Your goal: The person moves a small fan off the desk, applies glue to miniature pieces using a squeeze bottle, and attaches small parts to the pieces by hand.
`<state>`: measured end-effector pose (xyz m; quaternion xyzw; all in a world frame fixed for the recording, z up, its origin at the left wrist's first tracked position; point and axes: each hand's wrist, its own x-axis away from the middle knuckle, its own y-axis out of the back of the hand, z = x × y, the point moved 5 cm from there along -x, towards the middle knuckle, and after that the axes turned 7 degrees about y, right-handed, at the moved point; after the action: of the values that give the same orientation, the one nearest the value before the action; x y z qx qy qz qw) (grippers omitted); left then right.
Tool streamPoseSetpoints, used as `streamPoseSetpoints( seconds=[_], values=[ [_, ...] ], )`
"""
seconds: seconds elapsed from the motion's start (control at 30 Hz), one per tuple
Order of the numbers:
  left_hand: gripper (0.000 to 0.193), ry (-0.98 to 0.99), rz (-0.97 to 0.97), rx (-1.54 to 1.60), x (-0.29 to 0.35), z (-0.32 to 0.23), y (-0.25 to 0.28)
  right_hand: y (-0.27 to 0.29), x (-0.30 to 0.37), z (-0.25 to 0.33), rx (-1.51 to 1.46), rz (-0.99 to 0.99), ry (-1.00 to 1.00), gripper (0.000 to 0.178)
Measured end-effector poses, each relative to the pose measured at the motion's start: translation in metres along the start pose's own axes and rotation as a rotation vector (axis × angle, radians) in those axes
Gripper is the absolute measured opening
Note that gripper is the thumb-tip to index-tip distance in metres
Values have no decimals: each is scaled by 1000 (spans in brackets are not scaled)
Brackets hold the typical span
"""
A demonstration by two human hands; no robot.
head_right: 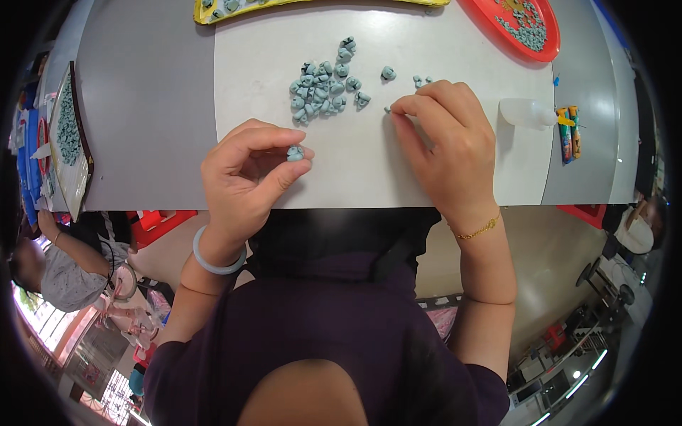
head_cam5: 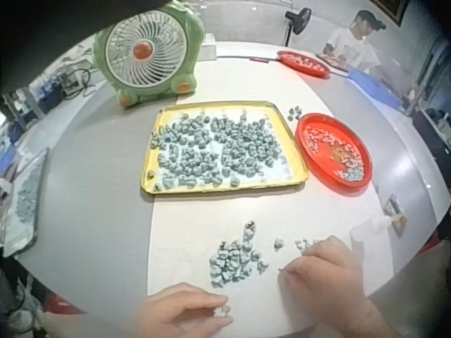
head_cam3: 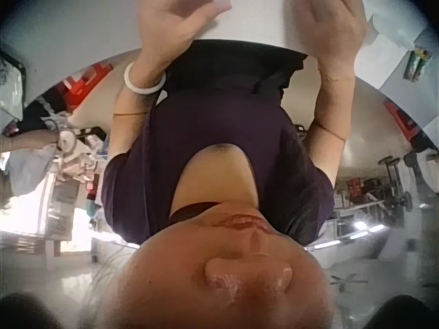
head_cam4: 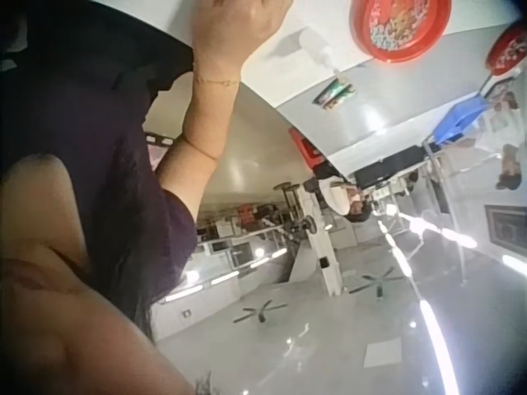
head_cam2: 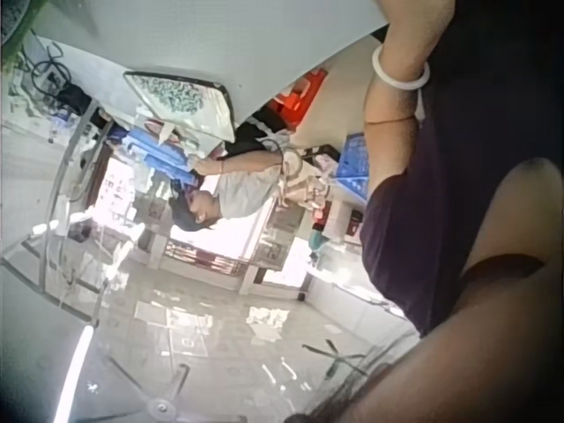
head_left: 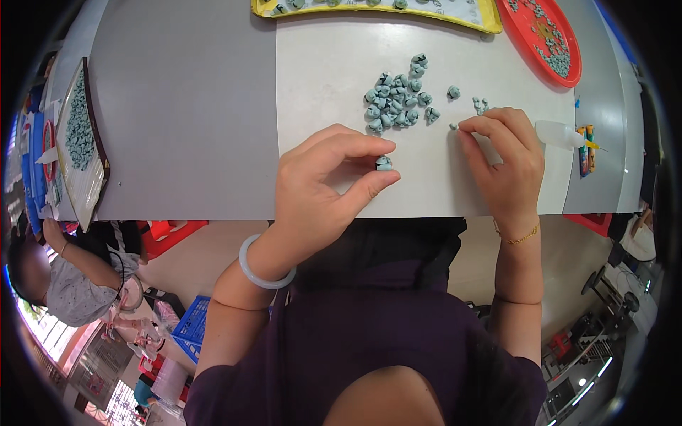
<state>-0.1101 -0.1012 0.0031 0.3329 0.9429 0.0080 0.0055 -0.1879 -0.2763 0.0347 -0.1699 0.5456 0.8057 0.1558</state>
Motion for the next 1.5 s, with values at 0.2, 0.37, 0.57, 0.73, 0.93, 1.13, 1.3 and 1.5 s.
streamPoseSetpoints(
  seconds=[0.2,0.37,0.57,0.73,0.93,1.13,1.3,1.5],
  values=[
    [22,-1,29,-27,0,-2,0,-2,-7,5,36,107,64,13],
    [26,-3,47,-57,0,-5,-2,-5,-12,8,70,169,84,13],
    [26,-41,22,-140,0,-8,-1,-9,-7,37,-407,93,-43,12],
    [25,-62,23,-152,0,-8,0,-19,-9,44,-514,97,-53,13],
    [26,-104,6,-189,2,-9,0,-24,-8,41,-642,180,-189,10],
    [26,-147,34,-318,4,-11,0,-36,0,30,-951,256,-530,10],
    [21,-103,-1,-79,4,-10,2,-39,8,35,-1116,60,-522,12],
    [26,-91,34,-85,3,-11,2,-36,12,37,-854,-87,-234,13]
  ],
)
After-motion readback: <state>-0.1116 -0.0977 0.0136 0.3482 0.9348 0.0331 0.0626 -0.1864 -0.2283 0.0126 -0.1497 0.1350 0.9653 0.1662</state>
